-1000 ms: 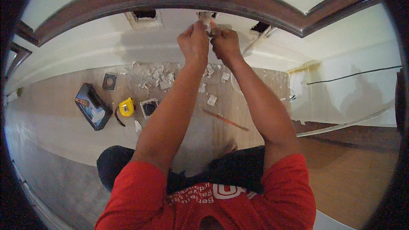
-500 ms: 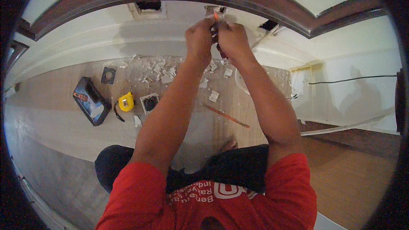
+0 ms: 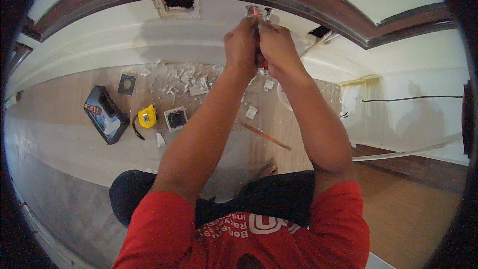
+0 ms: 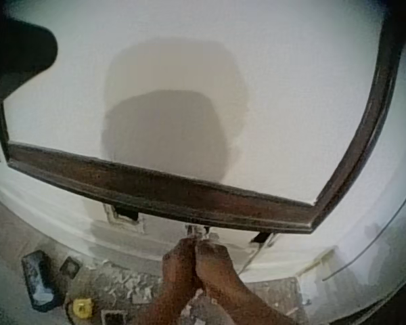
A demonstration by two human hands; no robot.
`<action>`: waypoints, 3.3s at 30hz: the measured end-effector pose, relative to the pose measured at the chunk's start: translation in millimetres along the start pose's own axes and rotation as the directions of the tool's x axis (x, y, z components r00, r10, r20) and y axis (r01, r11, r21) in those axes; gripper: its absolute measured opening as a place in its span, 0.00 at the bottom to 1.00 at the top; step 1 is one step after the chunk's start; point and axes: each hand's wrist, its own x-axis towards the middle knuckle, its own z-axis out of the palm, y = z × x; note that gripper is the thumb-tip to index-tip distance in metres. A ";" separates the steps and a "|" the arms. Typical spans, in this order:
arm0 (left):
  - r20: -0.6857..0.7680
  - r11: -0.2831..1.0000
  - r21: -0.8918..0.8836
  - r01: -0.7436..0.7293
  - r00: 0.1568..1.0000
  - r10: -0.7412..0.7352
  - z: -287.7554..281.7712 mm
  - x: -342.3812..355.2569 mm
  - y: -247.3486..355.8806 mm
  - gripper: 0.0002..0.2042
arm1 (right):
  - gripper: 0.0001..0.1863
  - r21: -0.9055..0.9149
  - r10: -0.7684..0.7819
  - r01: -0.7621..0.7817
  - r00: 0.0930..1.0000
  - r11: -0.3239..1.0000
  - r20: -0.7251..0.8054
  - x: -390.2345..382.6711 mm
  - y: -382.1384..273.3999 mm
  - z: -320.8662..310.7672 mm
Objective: The person works on electrical wiring inside a wall opening by hand and using a tool. The person pulls wires through the opening, manipulates them with their fingers, and uses a red-handled tool to work on the wiring components.
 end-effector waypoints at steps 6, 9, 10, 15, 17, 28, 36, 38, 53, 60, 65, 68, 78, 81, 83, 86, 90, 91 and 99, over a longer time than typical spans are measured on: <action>-0.002 0.791 -0.603 0.105 0.991 -0.133 2.4 -3.1 12.6 0.15 | 0.15 0.059 0.149 -0.148 0.989 0.987 -0.004 -0.8 -29.9 5.5; -0.018 0.838 -0.546 0.010 1.000 -0.024 5.1 2.5 13.3 0.14 | 0.15 0.072 0.083 -0.081 0.996 0.994 -0.015 10.4 -20.6 3.3; -0.035 0.848 -0.529 -0.040 0.999 0.026 4.5 4.6 11.7 0.13 | 0.15 0.193 0.222 -0.215 0.975 0.957 -0.011 2.6 -32.0 6.4; 0.022 0.867 -0.473 0.160 0.985 -0.170 24.6 2.1 14.3 0.12 | 0.14 0.471 0.437 -0.391 0.900 0.791 0.013 -22.6 -67.1 -0.9; -0.038 0.933 -0.358 0.021 0.999 -0.037 25.2 6.8 8.1 0.12 | 0.14 0.474 0.455 -0.396 0.891 0.786 -0.010 -23.6 -63.3 -6.9; -0.219 0.907 -0.412 -0.089 0.976 -0.004 16.0 13.2 9.7 0.10 | 0.11 0.415 0.353 -0.374 0.927 0.830 0.129 6.3 -38.7 -4.0; -0.122 0.890 -0.250 -0.380 0.925 0.361 -2.2 45.6 -22.8 0.10 | 0.10 0.609 0.433 -0.361 0.901 0.706 0.032 -13.9 -57.1 27.6; -0.130 0.864 -0.196 -0.465 0.885 0.447 -1.8 45.8 -27.2 0.11 | 0.10 0.632 0.465 -0.373 0.885 0.680 0.021 -15.1 -58.0 28.1; -0.050 0.950 -0.312 0.032 0.997 -0.050 7.2 19.9 2.1 0.13 | 0.11 0.560 0.433 -0.358 0.901 0.747 -0.002 -14.3 -56.0 13.1; -0.066 0.893 -0.448 0.049 0.994 -0.087 40.1 -11.3 -13.6 0.12 | 0.13 0.358 0.485 -0.524 0.852 0.773 0.198 -28.9 -27.4 -57.7; -0.381 0.885 -0.414 -0.213 0.923 0.044 42.9 7.6 -23.2 0.11 | 0.16 0.187 0.446 -0.512 0.841 0.838 0.305 -50.2 -39.9 -80.3; -0.407 0.908 -0.022 -0.418 0.834 0.374 26.0 9.4 -17.7 0.10 | 0.18 0.182 0.391 -0.460 0.864 0.869 0.318 -54.6 -36.7 -92.5; -0.172 0.631 0.654 -0.418 0.730 0.662 13.0 15.7 -2.6 0.10 | 0.16 0.216 0.293 -0.375 0.896 0.901 0.335 -53.2 -40.2 -105.9; -0.126 0.497 0.684 -0.534 0.585 0.802 9.4 27.0 -9.3 0.07 | 0.15 0.241 0.284 -0.367 0.905 0.899 0.317 -52.6 -39.4 -101.4; -0.139 0.524 0.656 -0.543 0.596 0.791 11.7 26.1 -14.0 0.05 | 0.15 0.232 0.316 -0.388 0.902 0.892 0.293 -53.7 -44.2 -94.4; -0.062 0.527 0.557 -0.642 0.601 0.797 18.6 16.3 -27.4 0.05 | 0.15 0.209 0.337 -0.397 0.902 0.894 0.269 -49.0 -37.9 -90.5; 0.041 0.573 0.402 -0.714 0.639 0.768 29.0 -14.0 -43.3 0.05 | 0.15 0.196 0.332 -0.403 0.890 0.894 0.312 -42.0 -36.8 -86.7; 0.088 0.585 0.439 -0.682 0.681 0.727 26.2 -18.1 -44.8 0.06 | 0.16 0.171 0.336 -0.396 0.894 0.902 0.295 -39.5 -39.3 -84.3; 0.086 0.655 0.600 -0.458 0.852 0.517 11.4 -14.0 -53.5 0.16 | 0.16 0.028 0.323 -0.335 0.925 0.942 0.201 -39.0 -35.4 -83.6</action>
